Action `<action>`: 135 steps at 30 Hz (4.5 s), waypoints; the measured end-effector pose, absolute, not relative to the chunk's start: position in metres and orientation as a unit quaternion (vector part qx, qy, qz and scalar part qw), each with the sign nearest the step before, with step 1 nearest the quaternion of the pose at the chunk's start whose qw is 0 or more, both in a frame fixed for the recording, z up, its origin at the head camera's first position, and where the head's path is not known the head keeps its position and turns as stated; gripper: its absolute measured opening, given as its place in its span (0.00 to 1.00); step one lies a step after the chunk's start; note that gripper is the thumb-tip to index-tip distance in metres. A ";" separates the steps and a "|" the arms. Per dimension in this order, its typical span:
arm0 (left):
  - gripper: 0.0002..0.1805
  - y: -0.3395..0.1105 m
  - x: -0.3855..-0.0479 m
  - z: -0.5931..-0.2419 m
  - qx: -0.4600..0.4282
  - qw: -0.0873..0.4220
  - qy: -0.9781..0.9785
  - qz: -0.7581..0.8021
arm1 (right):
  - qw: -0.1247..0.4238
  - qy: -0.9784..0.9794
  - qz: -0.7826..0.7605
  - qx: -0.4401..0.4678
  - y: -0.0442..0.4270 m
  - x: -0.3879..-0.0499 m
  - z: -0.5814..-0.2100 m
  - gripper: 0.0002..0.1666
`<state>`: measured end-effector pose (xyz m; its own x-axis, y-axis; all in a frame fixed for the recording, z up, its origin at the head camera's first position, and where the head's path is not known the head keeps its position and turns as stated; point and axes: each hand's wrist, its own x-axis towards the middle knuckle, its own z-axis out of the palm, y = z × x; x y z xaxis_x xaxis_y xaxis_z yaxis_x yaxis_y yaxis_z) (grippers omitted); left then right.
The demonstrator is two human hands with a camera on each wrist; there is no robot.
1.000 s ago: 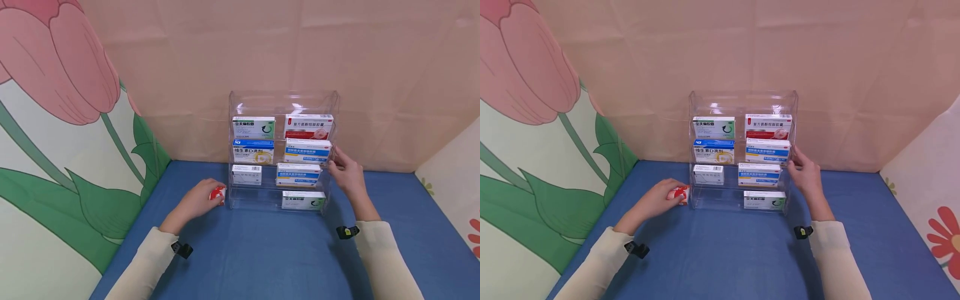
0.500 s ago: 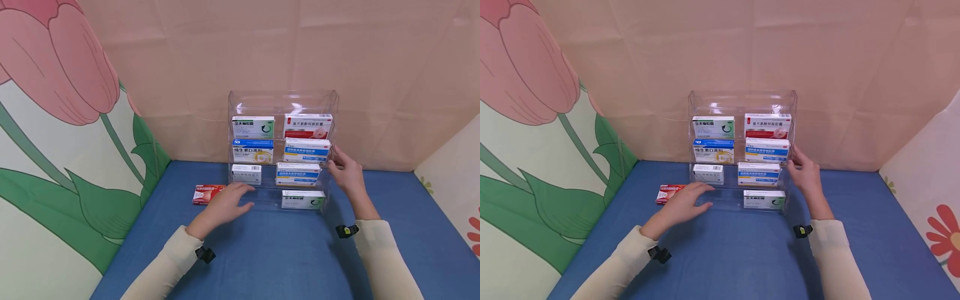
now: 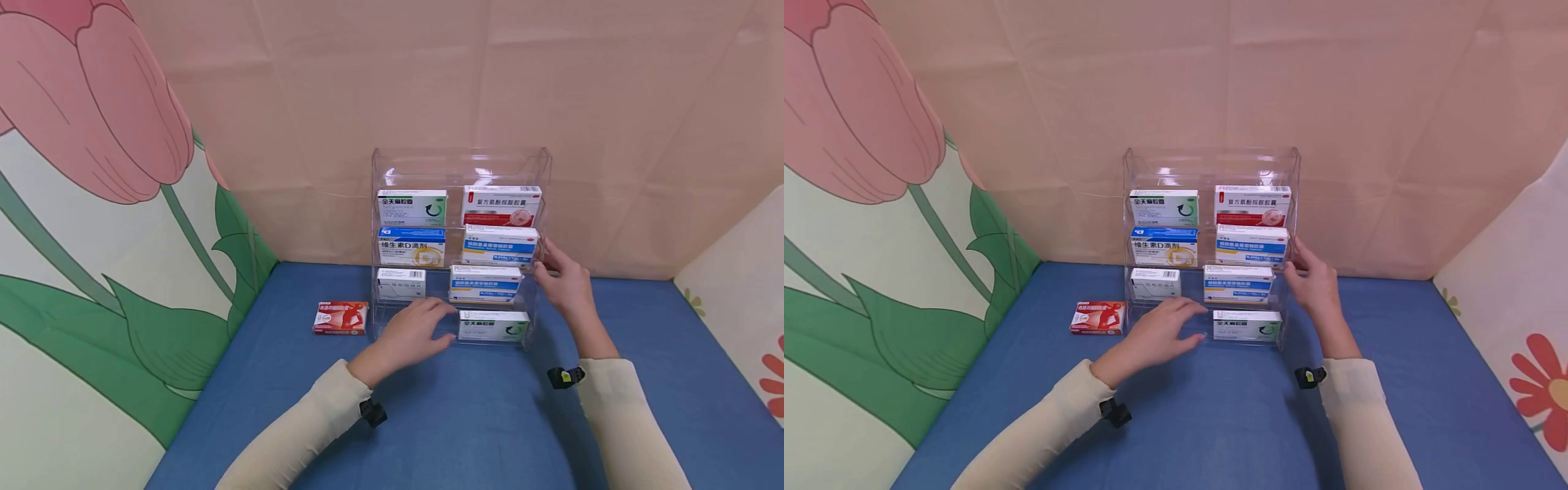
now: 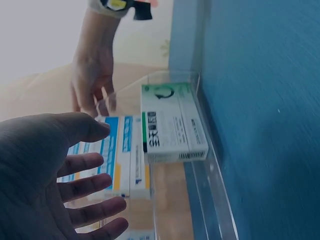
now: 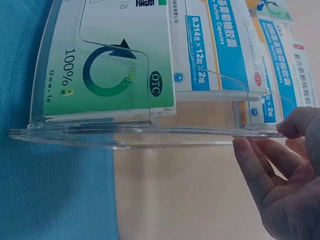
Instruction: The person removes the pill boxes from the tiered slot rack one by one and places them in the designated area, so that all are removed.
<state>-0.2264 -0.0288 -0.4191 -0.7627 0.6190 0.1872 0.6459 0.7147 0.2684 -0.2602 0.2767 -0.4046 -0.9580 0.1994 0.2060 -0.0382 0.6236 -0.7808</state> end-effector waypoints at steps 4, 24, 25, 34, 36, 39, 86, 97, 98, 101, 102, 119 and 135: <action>0.28 -0.016 -0.228 -0.421 -0.353 0.045 -0.922 -0.152 | 0.139 -0.892 0.429 -0.045 0.277 -0.260 -0.405 0.38; 0.30 0.039 -0.237 -0.440 -0.336 0.067 -0.934 -0.103 | 0.138 -0.887 0.438 -0.047 0.275 -0.260 -0.405 0.37; 0.29 0.041 -0.237 -0.441 -0.337 0.069 -0.934 -0.100 | 0.139 -0.887 0.437 -0.046 0.275 -0.260 -0.405 0.37; 0.23 0.055 -0.242 -0.449 -0.348 0.108 -0.929 -0.064 | 0.141 -0.888 0.436 -0.046 0.275 -0.259 -0.405 0.37; 0.20 0.056 -0.243 -0.450 -0.346 0.116 -0.929 -0.065 | 0.140 -0.888 0.437 -0.046 0.275 -0.259 -0.405 0.37; 0.17 0.057 -0.244 -0.451 -0.338 0.118 -0.931 -0.071 | 0.138 -0.889 0.434 -0.047 0.274 -0.259 -0.404 0.37; 0.20 -0.074 -0.208 -0.404 -0.294 0.028 -0.943 -0.152 | 0.116 -0.897 0.422 -0.060 0.273 -0.256 -0.400 0.39; 0.19 -0.127 -0.207 -0.400 -0.235 -0.025 -0.956 -0.171 | 0.117 -0.898 0.420 -0.055 0.275 -0.257 -0.397 0.39; 0.18 -0.132 -0.207 -0.400 -0.229 -0.029 -0.957 -0.175 | 0.115 -0.899 0.420 -0.057 0.275 -0.257 -0.397 0.39; 0.18 -0.144 -0.209 -0.399 -0.218 -0.033 -0.958 -0.181 | 0.111 -0.900 0.417 -0.058 0.276 -0.257 -0.397 0.39; 0.18 -0.148 -0.209 -0.399 -0.217 -0.034 -0.958 -0.183 | 0.112 -0.900 0.417 -0.059 0.277 -0.257 -0.397 0.39; 0.16 -0.253 -0.246 -0.408 -0.255 -0.072 -0.942 -0.205 | 0.106 -0.892 0.434 -0.062 0.275 -0.254 -0.400 0.39; 0.13 -0.336 -0.272 -0.411 -0.176 -0.092 -0.952 -0.231 | 0.113 -0.894 0.429 -0.054 0.276 -0.257 -0.401 0.39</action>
<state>-0.2723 -0.3364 -0.4108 -0.9209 0.3783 -0.0946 0.2930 0.8313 0.4723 -0.2573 0.2761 -0.4009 -0.9686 0.1940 0.1557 -0.0002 0.6254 -0.7803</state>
